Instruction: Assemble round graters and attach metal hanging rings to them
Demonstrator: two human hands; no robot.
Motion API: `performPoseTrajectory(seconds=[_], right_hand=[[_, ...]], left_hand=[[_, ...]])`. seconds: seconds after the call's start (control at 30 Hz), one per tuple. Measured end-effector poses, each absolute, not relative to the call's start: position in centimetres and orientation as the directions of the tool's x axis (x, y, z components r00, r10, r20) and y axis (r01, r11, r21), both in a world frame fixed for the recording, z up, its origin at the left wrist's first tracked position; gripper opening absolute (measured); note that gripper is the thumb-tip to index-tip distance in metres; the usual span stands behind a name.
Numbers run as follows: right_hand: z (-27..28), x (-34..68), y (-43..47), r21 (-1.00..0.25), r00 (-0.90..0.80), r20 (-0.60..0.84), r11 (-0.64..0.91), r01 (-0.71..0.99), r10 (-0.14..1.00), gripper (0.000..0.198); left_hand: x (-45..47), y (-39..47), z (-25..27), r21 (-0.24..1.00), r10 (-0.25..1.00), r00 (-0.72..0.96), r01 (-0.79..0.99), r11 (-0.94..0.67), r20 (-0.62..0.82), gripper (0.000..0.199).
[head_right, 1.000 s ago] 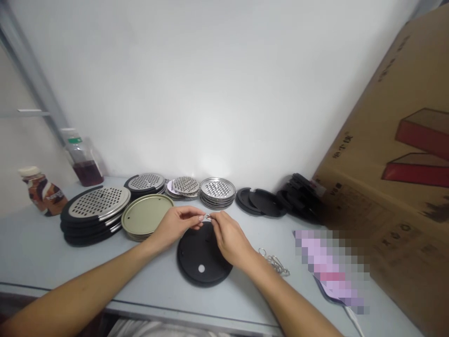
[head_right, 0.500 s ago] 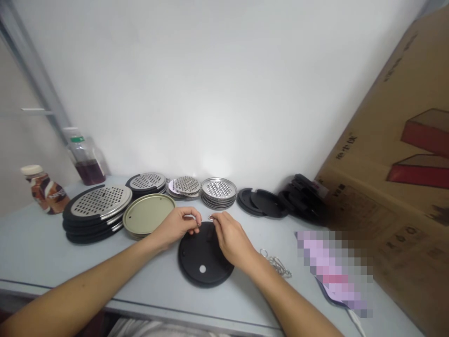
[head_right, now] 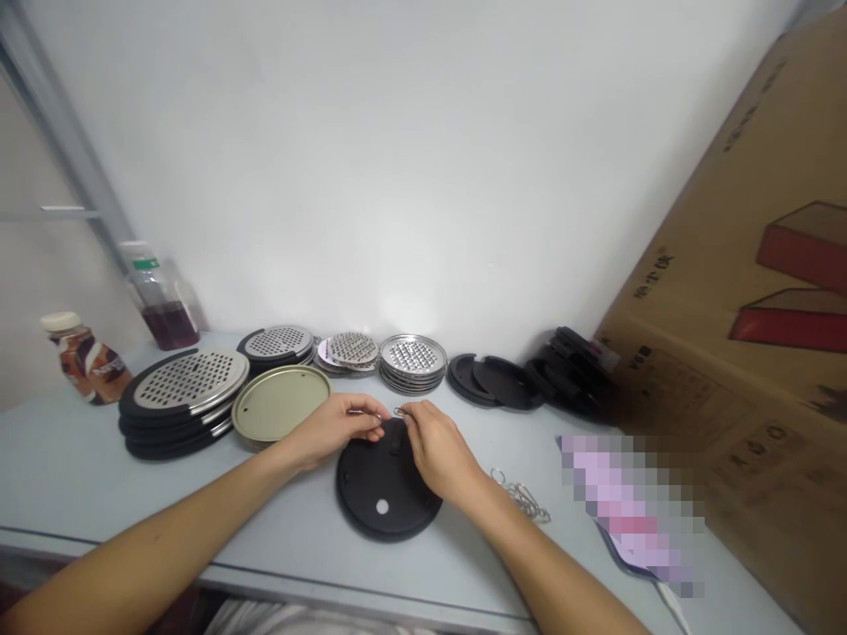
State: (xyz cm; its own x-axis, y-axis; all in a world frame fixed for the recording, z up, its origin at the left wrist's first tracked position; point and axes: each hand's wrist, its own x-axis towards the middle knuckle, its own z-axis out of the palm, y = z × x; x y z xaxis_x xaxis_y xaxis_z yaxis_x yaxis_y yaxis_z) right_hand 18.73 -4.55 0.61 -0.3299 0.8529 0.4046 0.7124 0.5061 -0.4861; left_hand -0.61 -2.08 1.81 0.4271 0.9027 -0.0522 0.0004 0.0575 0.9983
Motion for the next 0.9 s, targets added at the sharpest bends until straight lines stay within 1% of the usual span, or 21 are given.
performPoseTrajectory(seconds=[0.13, 0.23, 0.4, 0.57, 0.67, 0.73, 0.9], right_hand=[[0.58, 18.70, -4.54, -0.486, -0.331, 0.398, 0.502, 0.715, 0.856, 0.025], [0.56, 18.73, -4.49, -0.501, -0.327, 0.384, 0.492, 0.711, 0.863, 0.025], [0.62, 18.74, -4.34, -0.528, -0.310, 0.370, 0.473, 0.705, 0.876, 0.025], [0.61, 18.75, -4.33, -0.533, -0.314, 0.371, 0.477, 0.699, 0.874, 0.026], [0.55, 18.78, -4.36, -0.528, -0.305, 0.373, 0.471, 0.707, 0.876, 0.026], [0.58, 18.76, -4.40, -0.528, -0.304, 0.372, 0.469, 0.708, 0.877, 0.026], [1.08, 18.58, -4.64, -0.562, -0.317, 0.351, 0.469, 0.682, 0.881, 0.026]], left_hand=[[-0.57, -1.89, 1.54, 0.990, 0.893, 0.437, -0.033, 0.137, -0.109, 0.014], [-0.56, -1.69, 1.41, 0.987, 0.903, 0.413, -0.052, 0.152, -0.118, 0.016], [-0.53, -1.51, 1.27, 0.992, 0.915, 0.393, -0.040, 0.120, -0.095, 0.017], [-0.58, -1.59, 1.24, 0.995, 0.907, 0.416, -0.052, 0.087, -0.057, 0.016], [-0.68, -1.66, 1.46, 0.995, 0.903, 0.428, -0.064, 0.074, -0.039, 0.023], [-0.70, -1.77, 1.62, 0.999, 0.912, 0.410, -0.033, 0.018, -0.002, 0.026], [-0.44, -2.27, 1.71, 0.962, 0.931, 0.315, 0.136, -0.237, 0.185, 0.023]])
